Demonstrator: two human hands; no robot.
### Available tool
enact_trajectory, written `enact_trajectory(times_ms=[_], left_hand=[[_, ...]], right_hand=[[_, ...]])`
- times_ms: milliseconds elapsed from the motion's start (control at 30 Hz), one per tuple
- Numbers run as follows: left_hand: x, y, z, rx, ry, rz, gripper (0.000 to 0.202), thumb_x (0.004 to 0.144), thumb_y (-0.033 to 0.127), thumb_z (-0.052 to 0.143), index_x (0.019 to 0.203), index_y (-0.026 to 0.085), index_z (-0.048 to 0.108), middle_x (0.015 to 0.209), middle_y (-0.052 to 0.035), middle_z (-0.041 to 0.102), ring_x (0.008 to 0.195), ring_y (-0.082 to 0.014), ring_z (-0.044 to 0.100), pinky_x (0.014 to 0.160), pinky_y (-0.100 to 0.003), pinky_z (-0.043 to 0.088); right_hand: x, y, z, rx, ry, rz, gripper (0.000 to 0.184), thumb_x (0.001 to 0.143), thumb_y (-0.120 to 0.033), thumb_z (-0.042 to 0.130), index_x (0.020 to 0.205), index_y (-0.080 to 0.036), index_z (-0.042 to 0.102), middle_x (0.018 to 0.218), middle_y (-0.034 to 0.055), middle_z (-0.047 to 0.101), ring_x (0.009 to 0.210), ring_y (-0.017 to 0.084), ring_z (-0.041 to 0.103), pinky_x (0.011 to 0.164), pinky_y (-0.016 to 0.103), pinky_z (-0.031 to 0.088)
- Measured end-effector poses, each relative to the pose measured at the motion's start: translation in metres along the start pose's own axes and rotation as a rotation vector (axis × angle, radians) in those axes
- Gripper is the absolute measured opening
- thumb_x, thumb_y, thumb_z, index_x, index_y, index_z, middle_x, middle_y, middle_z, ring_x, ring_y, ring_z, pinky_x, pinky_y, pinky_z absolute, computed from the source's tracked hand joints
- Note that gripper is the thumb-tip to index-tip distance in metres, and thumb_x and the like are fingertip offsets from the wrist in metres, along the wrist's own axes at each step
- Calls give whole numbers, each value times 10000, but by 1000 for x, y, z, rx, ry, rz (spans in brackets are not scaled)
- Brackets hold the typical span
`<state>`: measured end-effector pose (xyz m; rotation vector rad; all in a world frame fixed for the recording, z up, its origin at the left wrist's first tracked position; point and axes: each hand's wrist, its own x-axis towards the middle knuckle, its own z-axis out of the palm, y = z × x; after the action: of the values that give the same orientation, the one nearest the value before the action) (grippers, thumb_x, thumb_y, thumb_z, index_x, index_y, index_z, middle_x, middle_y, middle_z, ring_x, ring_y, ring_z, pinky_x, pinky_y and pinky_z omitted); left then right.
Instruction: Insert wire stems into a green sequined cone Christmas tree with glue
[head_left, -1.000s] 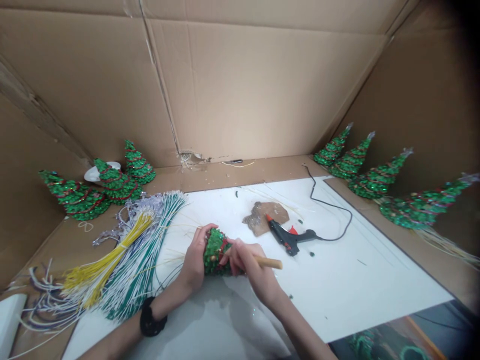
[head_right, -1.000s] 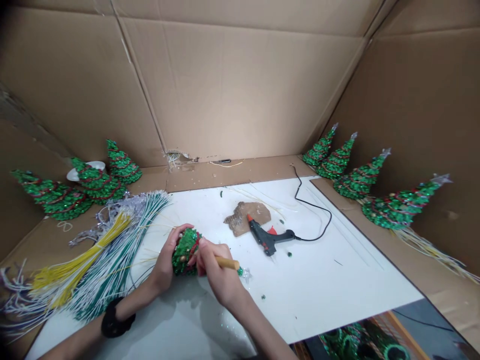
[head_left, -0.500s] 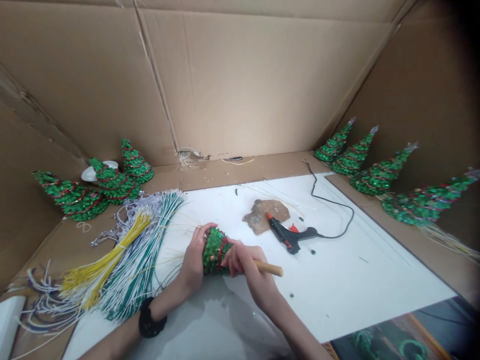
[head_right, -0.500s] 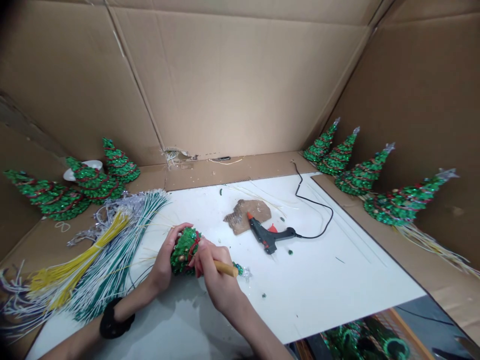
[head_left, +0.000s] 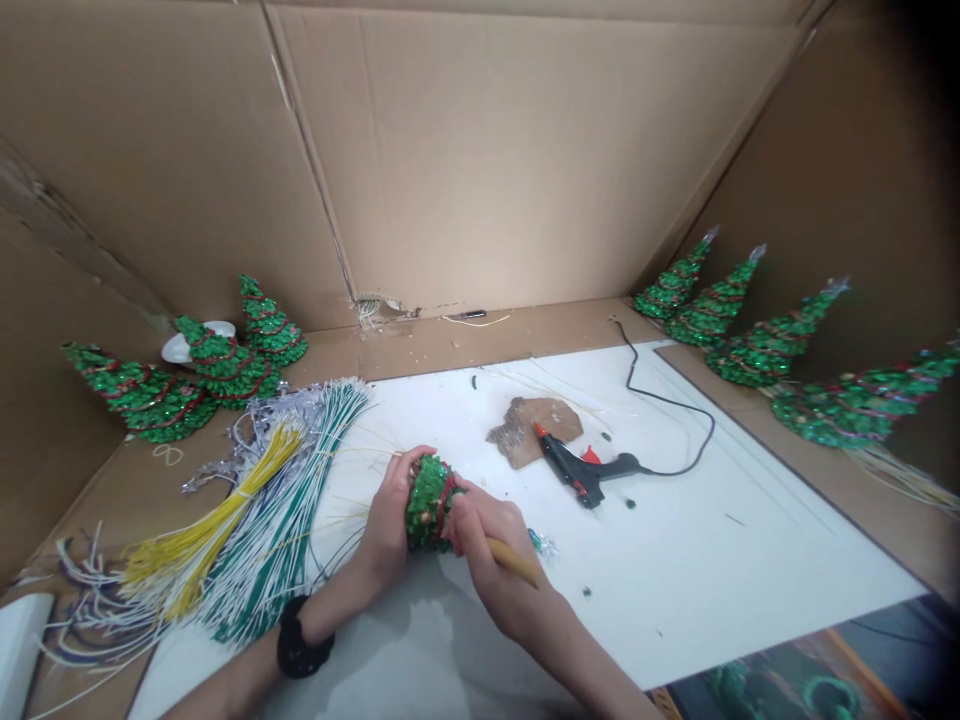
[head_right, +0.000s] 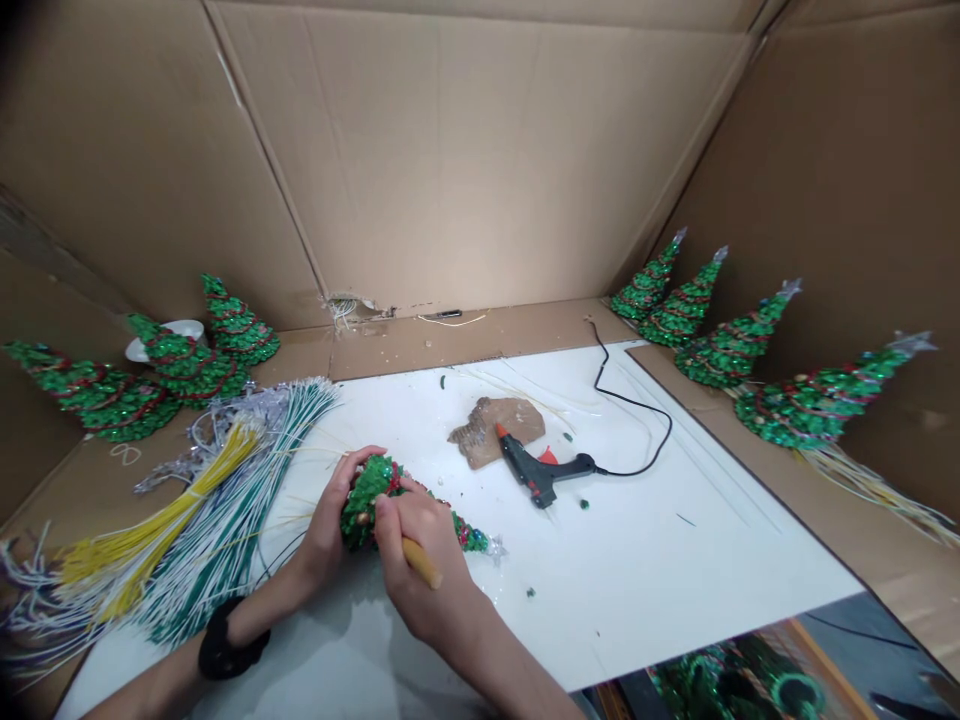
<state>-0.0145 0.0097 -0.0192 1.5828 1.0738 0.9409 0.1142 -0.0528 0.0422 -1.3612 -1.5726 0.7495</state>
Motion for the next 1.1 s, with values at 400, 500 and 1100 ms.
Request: enact_trajectory(times_ms=[400, 500, 1100], left_hand=[[-3, -5, -3, 26, -11, 137, 404, 917, 346, 203, 1149, 202, 502, 1110, -82, 529, 1079, -230, 481, 941, -379, 355], [-3, -6, -3, 42, -9, 131, 409, 915, 346, 202, 1147, 203, 507, 1104, -81, 536, 1080, -227, 482, 948, -380, 350], [-1, -12, -2, 14, 26, 111, 393, 900, 343, 224, 1128, 204, 512, 1095, -75, 547, 1039, -222, 507, 925, -388, 385]], right_hand=[[25, 18, 3, 457, -119, 354, 480, 865, -463, 361, 452, -221, 316, 392, -43, 316, 397, 107, 332, 423, 250, 295], [29, 22, -1, 580, -170, 379, 475, 835, -464, 404, 441, -214, 316, 371, -57, 292, 364, 85, 285, 388, 229, 235], [-1, 18, 4, 146, -124, -44, 390, 943, -368, 269, 592, -220, 351, 605, -1, 450, 685, 174, 462, 909, 391, 373]])
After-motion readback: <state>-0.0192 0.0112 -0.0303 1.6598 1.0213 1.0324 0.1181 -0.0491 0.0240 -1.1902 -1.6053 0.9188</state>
